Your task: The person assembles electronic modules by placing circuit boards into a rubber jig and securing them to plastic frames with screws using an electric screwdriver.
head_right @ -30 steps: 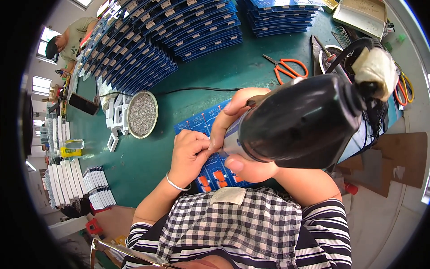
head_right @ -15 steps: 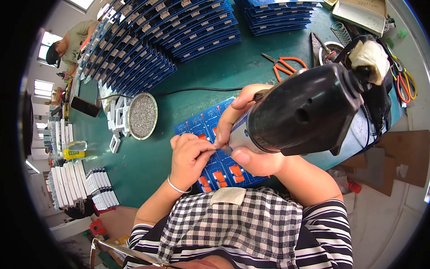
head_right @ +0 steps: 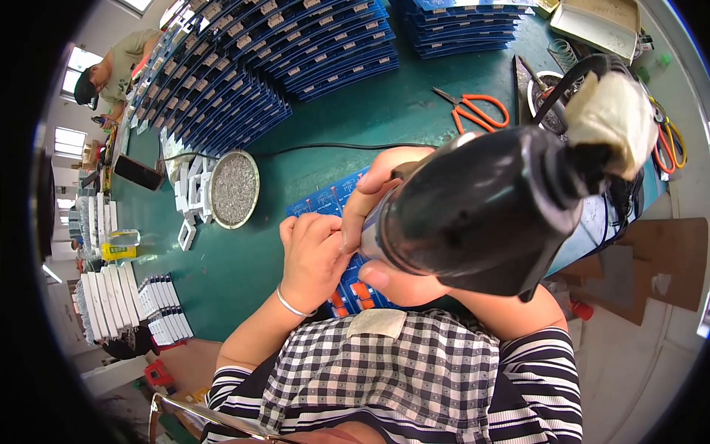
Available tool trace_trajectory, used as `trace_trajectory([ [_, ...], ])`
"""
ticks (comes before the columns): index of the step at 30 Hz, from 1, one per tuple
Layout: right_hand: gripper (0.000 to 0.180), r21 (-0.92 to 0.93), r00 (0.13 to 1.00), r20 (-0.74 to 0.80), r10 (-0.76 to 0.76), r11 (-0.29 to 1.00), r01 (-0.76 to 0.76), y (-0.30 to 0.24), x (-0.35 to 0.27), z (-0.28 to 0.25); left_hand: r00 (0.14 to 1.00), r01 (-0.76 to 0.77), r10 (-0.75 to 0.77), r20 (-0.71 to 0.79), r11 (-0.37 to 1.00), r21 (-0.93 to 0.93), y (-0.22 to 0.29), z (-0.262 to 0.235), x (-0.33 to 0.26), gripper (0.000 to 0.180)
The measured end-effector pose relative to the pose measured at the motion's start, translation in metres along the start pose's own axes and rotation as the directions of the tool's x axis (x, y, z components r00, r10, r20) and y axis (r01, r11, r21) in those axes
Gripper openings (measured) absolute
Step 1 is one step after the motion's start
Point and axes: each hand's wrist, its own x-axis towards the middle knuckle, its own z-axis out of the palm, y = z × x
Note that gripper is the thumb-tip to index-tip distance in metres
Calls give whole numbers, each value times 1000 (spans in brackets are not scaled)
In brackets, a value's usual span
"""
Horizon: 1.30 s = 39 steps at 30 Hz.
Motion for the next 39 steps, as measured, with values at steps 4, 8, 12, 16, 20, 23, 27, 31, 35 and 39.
trace_trajectory([
  [4,57,-124,990,112,84,990,-70,-5,6,3,999,-1,-2,-49,998,-58,-8,7,-9,19],
  [8,57,-234,973,179,144,967,-100,-6,7,2,995,-22,12,-96,995,-96,-9,10,-8,20],
  [12,58,-205,978,187,92,977,-53,1,8,3,994,-21,8,-105,993,-115,-11,12,-9,20],
  [16,59,-223,976,197,97,973,-52,5,10,6,996,1,-11,-84,992,-124,-11,12,-10,20],
  [20,61,-215,978,199,60,977,-16,9,11,9,994,2,-17,-104,989,-145,-12,13,-12,20],
  [23,61,-176,973,230,20,984,21,16,10,9,995,-4,-12,-101,988,-157,-11,12,-10,20],
  [27,60,-33,977,212,-19,999,27,18,14,16,992,-20,0,-123,987,-162,-12,11,-11,19],
  [31,64,-192,983,181,-10,980,45,19,12,24,996,-9,-6,-85,986,-166,-11,9,-10,16],
  [35,80,-655,958,277,76,744,130,6,20,29,995,2,-21,-102,983,-185,-14,12,-13,19],
  [39,79,-646,948,303,97,752,130,11,24,32,995,13,-25,-99,992,-122,-28,-10,-17,27],
])
